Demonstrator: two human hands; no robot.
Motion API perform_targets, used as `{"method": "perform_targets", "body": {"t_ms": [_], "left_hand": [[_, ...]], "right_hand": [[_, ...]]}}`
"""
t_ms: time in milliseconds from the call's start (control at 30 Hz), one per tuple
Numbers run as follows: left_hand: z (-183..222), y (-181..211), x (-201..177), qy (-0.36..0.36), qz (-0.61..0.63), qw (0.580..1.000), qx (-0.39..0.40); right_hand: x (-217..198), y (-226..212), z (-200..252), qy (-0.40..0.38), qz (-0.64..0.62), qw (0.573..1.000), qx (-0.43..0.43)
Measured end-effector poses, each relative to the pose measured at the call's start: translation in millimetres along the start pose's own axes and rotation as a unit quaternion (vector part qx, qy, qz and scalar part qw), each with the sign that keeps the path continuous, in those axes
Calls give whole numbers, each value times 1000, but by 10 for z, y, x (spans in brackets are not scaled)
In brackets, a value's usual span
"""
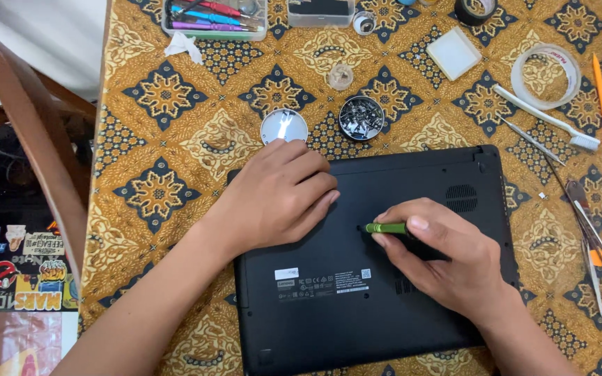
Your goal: Unscrewing and screwing the back panel of a laptop using a small screwdriver
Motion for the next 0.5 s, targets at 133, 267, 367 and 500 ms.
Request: {"method": "perform_targets", "body": {"t_ms": [133, 267, 367, 500], "left_hand": [[-9, -3, -8, -1, 3, 1000, -5], [-16, 0, -14, 1, -2, 1000, -7], [-19, -4, -22, 6, 1, 1000, -11], [-20, -6, -17, 0, 1, 1000, -6]], "right_hand": [[23, -27, 8, 44, 41, 998, -21], [66, -81, -82, -1, -16, 1000, -8], [39, -54, -51, 13, -15, 1000, 12], [34, -62, -27, 40, 7, 999, -8]]}}
Point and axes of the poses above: each hand's wrist, its own z-axis away from the middle knuckle, its own x-axis out of the palm, y = z × x, the point moved 7 cm from there along -z, towards the middle knuckle, and after that the axes turned 6 degrees about y, right-handed, at the moved point
